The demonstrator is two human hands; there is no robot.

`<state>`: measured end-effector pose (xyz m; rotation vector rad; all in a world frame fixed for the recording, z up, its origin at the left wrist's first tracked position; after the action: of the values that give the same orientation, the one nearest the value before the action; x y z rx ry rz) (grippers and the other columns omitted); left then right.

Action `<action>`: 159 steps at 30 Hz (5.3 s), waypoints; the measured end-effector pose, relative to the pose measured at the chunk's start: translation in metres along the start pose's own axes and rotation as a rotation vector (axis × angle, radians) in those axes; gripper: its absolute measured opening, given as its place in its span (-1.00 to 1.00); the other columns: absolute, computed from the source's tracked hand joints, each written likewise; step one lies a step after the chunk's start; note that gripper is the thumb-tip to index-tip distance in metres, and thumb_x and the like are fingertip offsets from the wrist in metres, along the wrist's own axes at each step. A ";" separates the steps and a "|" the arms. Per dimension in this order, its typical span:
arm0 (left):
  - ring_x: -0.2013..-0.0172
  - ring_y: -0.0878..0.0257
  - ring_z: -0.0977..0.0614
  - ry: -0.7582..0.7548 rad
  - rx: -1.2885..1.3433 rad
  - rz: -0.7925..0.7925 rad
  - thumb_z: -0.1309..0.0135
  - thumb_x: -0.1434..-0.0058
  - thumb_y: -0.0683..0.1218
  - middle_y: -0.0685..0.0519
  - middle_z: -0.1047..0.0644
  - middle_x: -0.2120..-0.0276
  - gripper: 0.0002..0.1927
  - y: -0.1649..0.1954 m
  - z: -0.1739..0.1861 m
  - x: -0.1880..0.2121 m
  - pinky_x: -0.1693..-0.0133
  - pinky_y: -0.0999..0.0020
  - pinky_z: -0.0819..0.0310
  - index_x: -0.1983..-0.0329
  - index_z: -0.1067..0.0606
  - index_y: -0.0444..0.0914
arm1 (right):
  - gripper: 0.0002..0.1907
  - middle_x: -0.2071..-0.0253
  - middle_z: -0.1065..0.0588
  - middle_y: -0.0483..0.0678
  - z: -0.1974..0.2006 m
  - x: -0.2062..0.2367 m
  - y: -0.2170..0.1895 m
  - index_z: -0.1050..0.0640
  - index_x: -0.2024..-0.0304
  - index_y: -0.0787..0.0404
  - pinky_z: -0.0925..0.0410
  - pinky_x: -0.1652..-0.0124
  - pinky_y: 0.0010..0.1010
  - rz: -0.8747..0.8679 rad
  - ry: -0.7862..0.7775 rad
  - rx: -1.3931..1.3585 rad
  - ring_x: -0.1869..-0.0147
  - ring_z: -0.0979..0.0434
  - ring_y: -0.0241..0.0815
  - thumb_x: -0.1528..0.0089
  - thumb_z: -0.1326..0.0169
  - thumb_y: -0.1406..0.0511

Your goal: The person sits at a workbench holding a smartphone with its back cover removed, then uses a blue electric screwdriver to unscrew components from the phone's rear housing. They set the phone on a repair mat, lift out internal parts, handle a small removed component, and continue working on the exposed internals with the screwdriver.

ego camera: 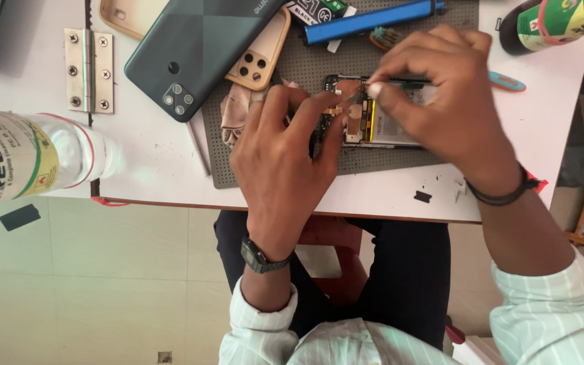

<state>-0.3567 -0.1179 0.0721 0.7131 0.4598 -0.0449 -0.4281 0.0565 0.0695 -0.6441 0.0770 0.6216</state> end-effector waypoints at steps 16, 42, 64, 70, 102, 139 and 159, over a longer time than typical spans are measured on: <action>0.25 0.22 -0.54 -0.002 -0.018 -0.034 -0.35 -0.24 -0.05 0.19 -0.47 0.24 -0.88 0.005 -0.014 0.002 0.29 0.26 -0.42 0.19 -0.64 -0.05 | -0.93 0.19 -0.56 -0.25 -0.009 0.008 -0.001 -0.65 0.25 0.10 0.01 -0.25 -0.17 0.005 0.002 0.179 0.00 -0.40 -0.24 -0.28 -0.30 0.28; 0.31 0.22 -0.52 -0.040 -0.084 -0.039 -0.34 -0.22 -0.07 0.19 -0.48 0.26 -0.88 0.008 -0.020 -0.002 0.34 0.26 -0.39 0.17 -0.68 -0.05 | -0.83 0.06 -0.54 -0.23 0.005 0.009 -0.010 -0.68 0.14 0.04 -0.13 -0.27 -0.27 0.178 0.032 0.292 -0.04 -0.47 -0.26 -0.25 -0.33 0.39; 0.25 0.20 -0.53 -0.048 -0.052 -0.033 -0.31 -0.23 -0.08 0.19 -0.47 0.24 -0.88 0.006 -0.022 -0.002 0.27 0.23 -0.42 0.17 -0.66 -0.03 | -0.85 0.09 -0.53 -0.26 0.002 0.011 -0.017 -0.70 0.17 0.00 -0.20 -0.17 -0.32 0.229 0.047 0.455 0.00 -0.47 -0.26 -0.23 -0.33 0.35; 0.26 0.20 -0.53 -0.055 -0.050 -0.028 -0.31 -0.24 -0.07 0.20 -0.47 0.24 -0.89 0.006 -0.023 -0.002 0.28 0.23 -0.41 0.17 -0.66 -0.03 | -0.83 0.01 -0.52 -0.26 0.002 0.013 -0.025 -0.70 0.15 -0.02 -0.17 -0.23 -0.32 0.286 0.052 0.565 -0.07 -0.44 -0.26 -0.24 -0.29 0.36; 0.22 0.27 -0.56 0.062 0.319 0.126 -0.06 -0.49 -0.13 0.06 -0.49 0.19 -0.88 -0.002 0.008 0.003 0.19 0.36 -0.43 -0.02 -0.52 -0.24 | -0.90 0.06 -0.53 -0.26 -0.002 0.010 -0.020 -0.68 0.21 -0.03 -0.05 -0.36 -0.04 0.229 -0.037 0.288 -0.14 -0.48 -0.21 -0.24 -0.36 0.26; -0.10 0.10 -0.47 -0.137 -0.062 -0.223 -0.45 0.02 0.39 0.20 -0.48 -0.08 -0.19 0.011 0.000 -0.006 -0.18 -0.01 -0.15 -0.22 -0.54 -0.05 | -0.56 -0.03 -0.51 -0.06 0.023 0.006 -0.018 -0.53 -0.11 0.27 -0.45 0.01 -0.48 -0.081 -0.025 -0.383 0.03 -0.54 -0.32 -0.21 -0.30 0.30; -0.48 -0.04 -0.05 -0.223 -0.112 -0.109 -0.42 0.07 0.22 0.02 -0.13 -0.46 -0.32 -0.005 -0.022 -0.009 -0.37 -0.46 0.41 -0.15 -0.63 -0.06 | -0.44 -0.16 -0.50 -0.08 -0.005 -0.001 -0.034 -0.63 -0.08 0.18 -0.08 -0.26 -0.09 0.166 -0.137 0.251 -0.29 -0.38 -0.05 -0.08 -0.41 0.12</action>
<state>-0.3743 -0.1088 0.0586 0.5646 0.2845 -0.1979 -0.4090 0.0320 0.0845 -0.3531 0.0794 0.7999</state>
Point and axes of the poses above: each hand's wrist, its own x-axis away from the middle knuckle, its own z-axis out of the back of the hand, y = z × x, the point moved 7 cm from there along -x, towards the middle knuckle
